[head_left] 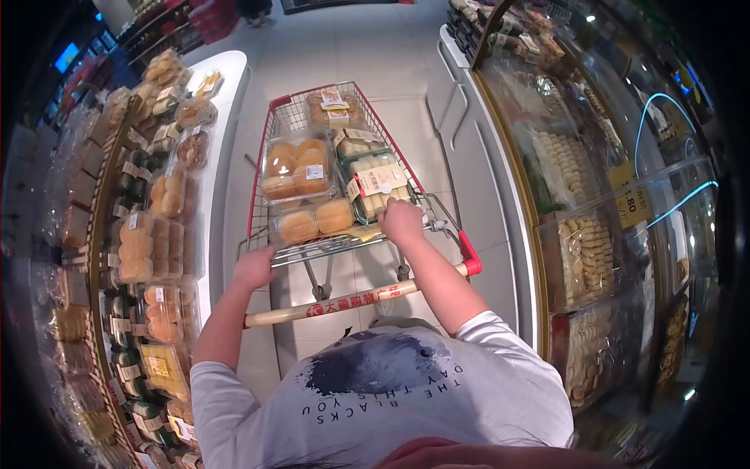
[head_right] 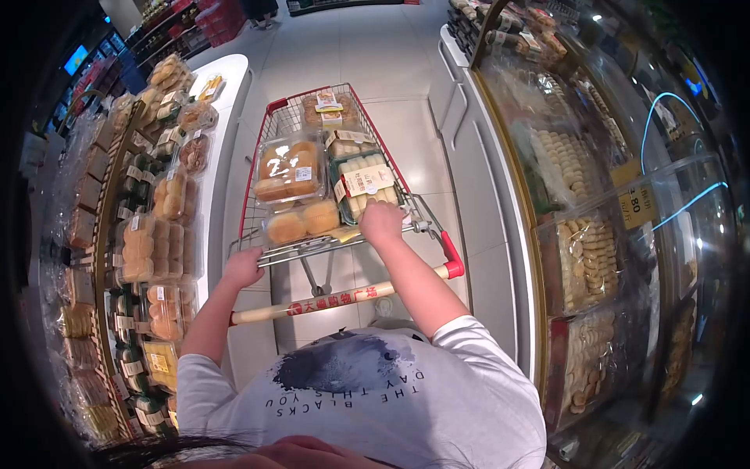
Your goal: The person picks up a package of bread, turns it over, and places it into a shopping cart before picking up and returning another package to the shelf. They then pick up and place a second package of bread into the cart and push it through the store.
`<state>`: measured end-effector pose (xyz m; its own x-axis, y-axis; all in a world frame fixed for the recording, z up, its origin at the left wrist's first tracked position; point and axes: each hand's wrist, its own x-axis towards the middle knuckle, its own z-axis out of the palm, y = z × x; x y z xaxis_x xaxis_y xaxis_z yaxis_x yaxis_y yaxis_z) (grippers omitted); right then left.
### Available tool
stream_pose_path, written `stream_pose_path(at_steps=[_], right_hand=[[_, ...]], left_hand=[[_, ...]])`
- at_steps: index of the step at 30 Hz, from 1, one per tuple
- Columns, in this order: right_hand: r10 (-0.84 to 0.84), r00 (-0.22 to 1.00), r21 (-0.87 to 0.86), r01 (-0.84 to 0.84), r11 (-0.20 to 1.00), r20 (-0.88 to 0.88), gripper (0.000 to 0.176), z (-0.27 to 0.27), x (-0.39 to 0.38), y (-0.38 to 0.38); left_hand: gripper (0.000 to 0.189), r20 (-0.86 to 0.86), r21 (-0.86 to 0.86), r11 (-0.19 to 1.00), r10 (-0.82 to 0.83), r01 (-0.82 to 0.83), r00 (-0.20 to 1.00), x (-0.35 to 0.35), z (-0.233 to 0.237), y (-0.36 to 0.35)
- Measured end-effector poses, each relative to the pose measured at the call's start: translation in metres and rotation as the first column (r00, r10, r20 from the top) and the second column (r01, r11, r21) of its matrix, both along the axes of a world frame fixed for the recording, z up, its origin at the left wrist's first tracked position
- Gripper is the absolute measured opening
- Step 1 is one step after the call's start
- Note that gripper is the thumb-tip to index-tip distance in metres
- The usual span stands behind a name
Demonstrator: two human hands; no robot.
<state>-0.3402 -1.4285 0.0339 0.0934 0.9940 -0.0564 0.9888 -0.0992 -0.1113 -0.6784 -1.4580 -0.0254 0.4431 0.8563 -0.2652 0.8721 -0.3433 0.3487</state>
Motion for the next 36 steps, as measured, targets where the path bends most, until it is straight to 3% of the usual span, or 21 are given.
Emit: stream_pose_path(at_steps=[2, 5, 10, 14, 20, 26, 29, 32, 34, 36], right_hand=[[0.005, 1.0, -0.015, -0.005, 1.0, 0.001, 0.021, 0.002, 0.002, 0.032], [0.151, 0.987, 0.006, -0.15, 0.989, -0.047, 0.02, 0.0, -0.014, 0.118], [0.379, 0.918, 0.011, -0.38, 0.925, -0.113, 0.019, 0.006, -0.045, 0.292], [0.531, 0.832, -0.004, -0.538, 0.843, -0.161, 0.019, 0.006, -0.065, 0.453], [0.763, 0.607, -0.09, -0.792, 0.604, -0.222, 0.023, -0.017, -0.092, 0.722], [0.898, 0.325, -0.07, -0.945, 0.319, -0.296, 0.024, -0.044, -0.129, 1.011], [0.953, 0.149, -0.07, -0.988, 0.135, -0.264, 0.021, -0.054, -0.157, 1.149], [0.976, -0.04, -0.061, -0.997, -0.054, -0.212, 0.021, -0.063, -0.18, 1.275], [0.967, -0.163, -0.047, -0.983, -0.176, -0.197, 0.02, -0.068, -0.19, 1.356], [0.938, -0.281, -0.031, -0.956, -0.293, -0.203, 0.018, -0.07, -0.194, 1.436]], left_hand=[[0.027, 0.003, 0.02, 1.0, 0.001, -0.002, 1.0, 0.003, -0.001, 0.031], [0.03, -0.106, -0.026, 0.989, 0.14, -0.144, 0.984, -0.007, 0.001, 0.071], [0.03, -0.133, -0.022, 0.928, 0.366, -0.372, 0.921, -0.01, 0.022, 0.172], [0.028, -0.142, -0.016, 0.845, 0.528, -0.535, 0.838, 0.001, 0.031, 0.276], [0.026, -0.182, -0.03, 0.64, 0.752, -0.768, 0.633, 0.053, 0.02, 0.459], [0.024, -0.181, -0.088, 0.359, 0.912, -0.929, 0.369, 0.115, 0.017, 0.702], [0.034, -0.204, -0.243, 0.21, 0.944, -0.947, 0.261, 0.138, 0.008, 0.826], [0.039, -0.415, -0.512, 0.045, 0.861, -0.858, 0.293, 0.138, 0.049, 0.989], [0.041, -0.305, -0.348, -0.001, 0.946, -0.938, 0.112, 0.133, 0.046, 1.091], [0.041, 0.016, -0.157, -0.078, 0.997, -0.985, -0.082, 0.126, 0.029, 1.203]])
